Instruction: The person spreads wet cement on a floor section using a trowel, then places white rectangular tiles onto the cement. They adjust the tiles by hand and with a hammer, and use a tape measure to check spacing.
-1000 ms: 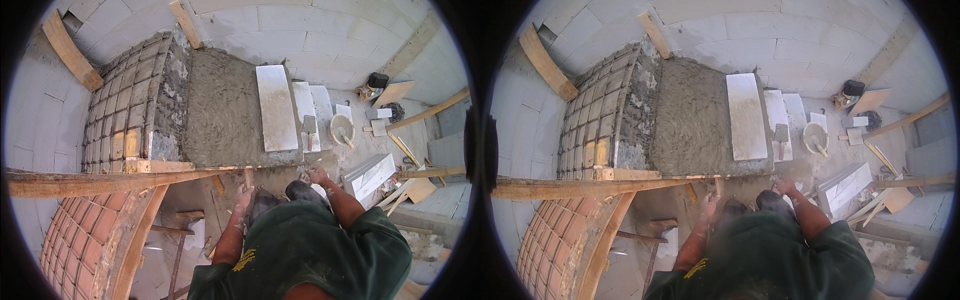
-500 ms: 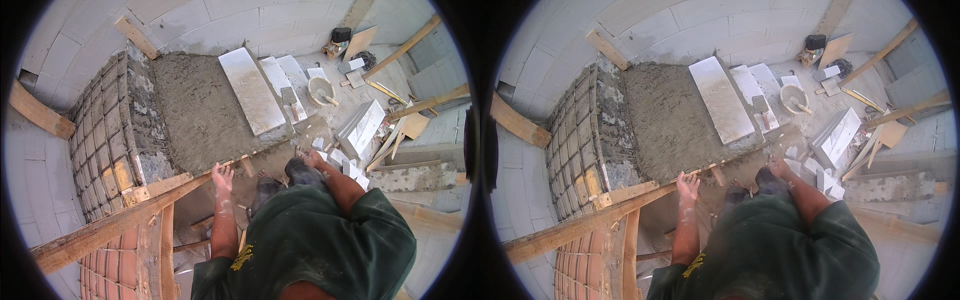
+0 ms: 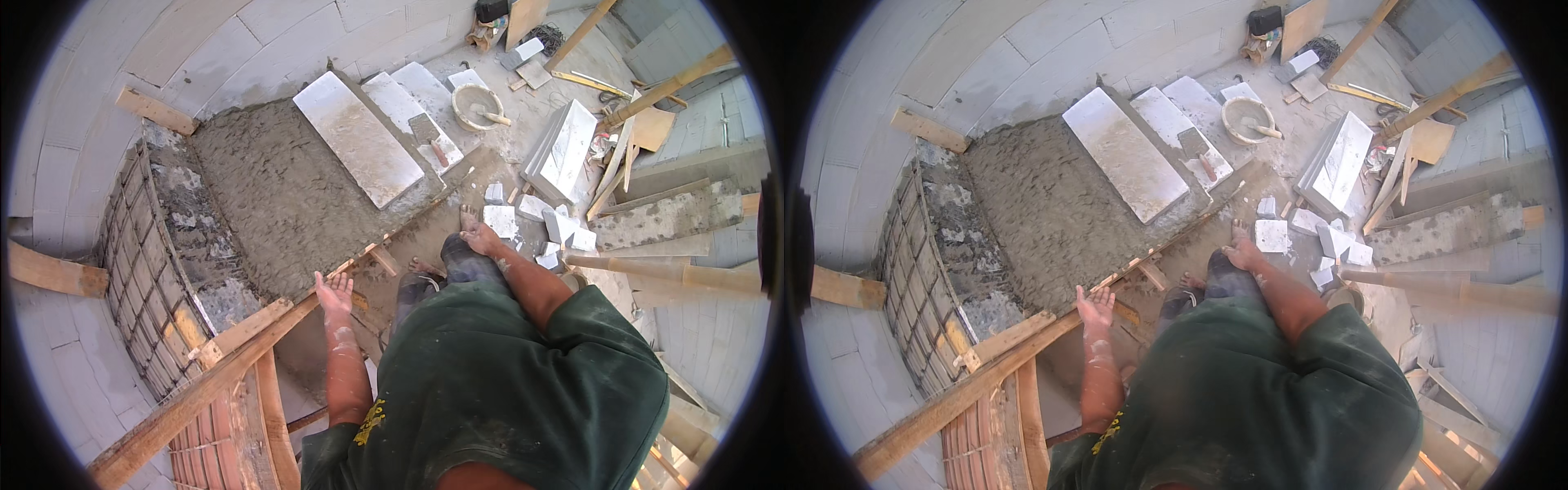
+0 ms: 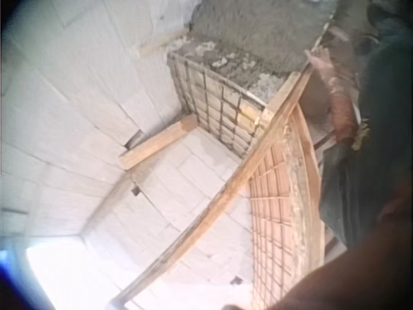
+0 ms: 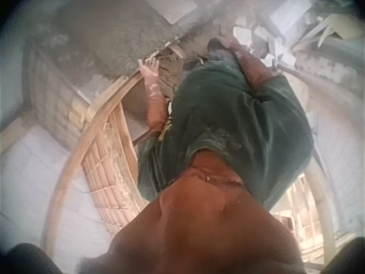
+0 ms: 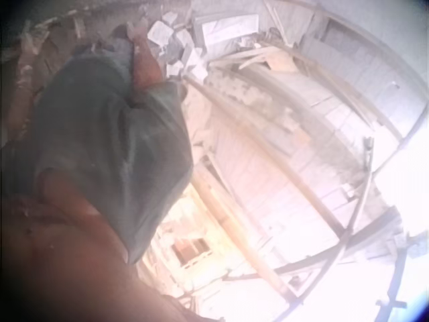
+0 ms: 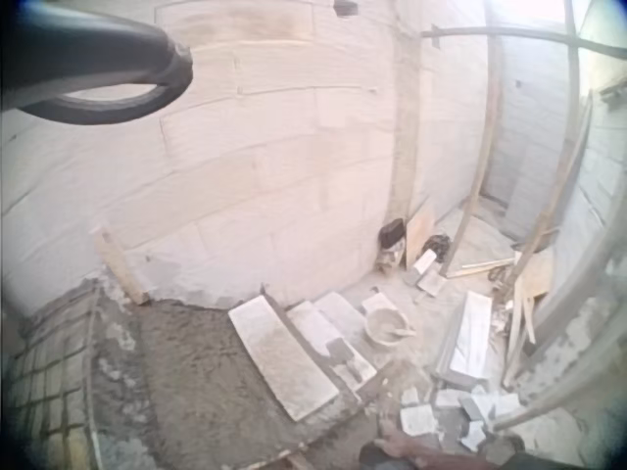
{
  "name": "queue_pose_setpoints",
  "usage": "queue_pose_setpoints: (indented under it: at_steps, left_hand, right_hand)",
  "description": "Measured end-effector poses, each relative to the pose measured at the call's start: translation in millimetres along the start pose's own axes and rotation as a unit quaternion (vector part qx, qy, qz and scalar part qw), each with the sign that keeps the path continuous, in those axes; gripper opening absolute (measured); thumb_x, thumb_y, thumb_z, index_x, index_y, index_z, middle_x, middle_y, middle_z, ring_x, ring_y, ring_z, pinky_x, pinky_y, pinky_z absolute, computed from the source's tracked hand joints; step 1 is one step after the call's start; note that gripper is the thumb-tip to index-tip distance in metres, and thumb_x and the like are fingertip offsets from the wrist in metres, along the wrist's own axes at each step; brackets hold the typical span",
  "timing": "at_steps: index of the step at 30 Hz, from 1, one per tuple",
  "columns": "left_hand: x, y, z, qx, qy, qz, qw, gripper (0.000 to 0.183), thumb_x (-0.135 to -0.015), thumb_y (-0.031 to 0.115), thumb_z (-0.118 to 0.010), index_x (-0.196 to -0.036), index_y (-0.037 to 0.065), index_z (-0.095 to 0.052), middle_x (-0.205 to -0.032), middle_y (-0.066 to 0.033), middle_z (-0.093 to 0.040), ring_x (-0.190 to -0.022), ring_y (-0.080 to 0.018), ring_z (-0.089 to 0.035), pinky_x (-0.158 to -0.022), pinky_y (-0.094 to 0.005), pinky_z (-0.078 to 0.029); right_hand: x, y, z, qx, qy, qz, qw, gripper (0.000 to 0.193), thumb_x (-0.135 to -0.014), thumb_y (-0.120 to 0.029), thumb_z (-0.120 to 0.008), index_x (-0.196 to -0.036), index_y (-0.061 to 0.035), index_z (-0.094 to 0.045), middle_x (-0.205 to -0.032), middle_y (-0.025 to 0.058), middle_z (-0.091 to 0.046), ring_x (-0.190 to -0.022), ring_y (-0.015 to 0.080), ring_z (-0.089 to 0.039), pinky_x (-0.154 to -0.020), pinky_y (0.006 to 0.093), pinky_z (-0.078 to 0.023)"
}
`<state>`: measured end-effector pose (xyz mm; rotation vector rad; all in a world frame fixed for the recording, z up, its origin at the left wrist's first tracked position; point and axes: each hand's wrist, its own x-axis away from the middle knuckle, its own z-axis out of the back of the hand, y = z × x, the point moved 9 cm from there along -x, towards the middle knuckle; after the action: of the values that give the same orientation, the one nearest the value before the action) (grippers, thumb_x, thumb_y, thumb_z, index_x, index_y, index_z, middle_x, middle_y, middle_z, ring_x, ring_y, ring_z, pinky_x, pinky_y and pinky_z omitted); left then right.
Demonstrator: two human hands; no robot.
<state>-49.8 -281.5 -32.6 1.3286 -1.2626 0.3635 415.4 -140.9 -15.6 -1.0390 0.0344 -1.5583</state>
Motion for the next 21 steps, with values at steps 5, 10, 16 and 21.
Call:
queue_pose_setpoints:
  at_steps: [5, 10, 16, 21]
  left_hand:
    - [-12.8, -3.2, 12.1, 0.048, 0.017, 0.009, 0.999, 0.103, -0.106, 0.071, -0.037, -0.167, -0.006, -0.007, -0.171, -0.0247, -0.029, -0.155, -0.0372, -0.038, -0.127, -0.0517, -0.033]
    - [-18.8, -6.1, 27.3, 0.030, 0.026, 0.000, 0.999, 0.094, -0.109, 0.069, -0.032, -0.167, -0.002, -0.013, -0.168, -0.0197, -0.037, -0.151, -0.0348, -0.045, -0.123, -0.0511, -0.039]
    - [-14.1, 1.0, 36.1, -0.038, 0.065, -0.008, 0.997, 0.092, -0.108, 0.069, -0.038, -0.166, -0.001, -0.020, -0.161, -0.0175, -0.047, -0.141, -0.0336, -0.055, -0.117, -0.0497, -0.046]
    - [-7.7, 4.0, 31.9, -0.091, 0.069, -0.026, 0.993, 0.096, -0.108, 0.069, -0.039, -0.164, -0.006, -0.018, -0.165, -0.0194, -0.040, -0.145, -0.0361, -0.051, -0.120, -0.0518, -0.041]
  right_hand:
    - [-4.6, 31.7, -10.0, -0.026, 0.050, -0.022, 0.998, 0.054, -0.095, -0.046, -0.072, -0.118, 0.0033, -0.075, -0.114, 0.0299, -0.075, -0.110, 0.0436, -0.072, -0.097, 0.0471, -0.054]
    - [-7.2, 38.4, -7.8, -0.011, 0.109, 0.010, 0.994, 0.052, -0.094, -0.045, -0.072, -0.115, 0.0029, -0.076, -0.113, 0.0300, -0.075, -0.110, 0.0432, -0.072, -0.096, 0.0472, -0.054]
    - [-10.1, 49.1, -12.8, 0.002, 0.113, -0.002, 0.994, 0.051, -0.093, -0.047, -0.072, -0.107, 0.0017, -0.078, -0.103, 0.0297, -0.076, -0.100, 0.0431, -0.074, -0.090, 0.0485, -0.055]
    - [-15.6, 59.1, -20.1, 0.002, 0.142, -0.008, 0.990, 0.051, -0.092, -0.047, -0.072, -0.104, 0.0019, -0.079, -0.099, 0.0296, -0.076, -0.097, 0.0429, -0.075, -0.088, 0.0488, -0.056]
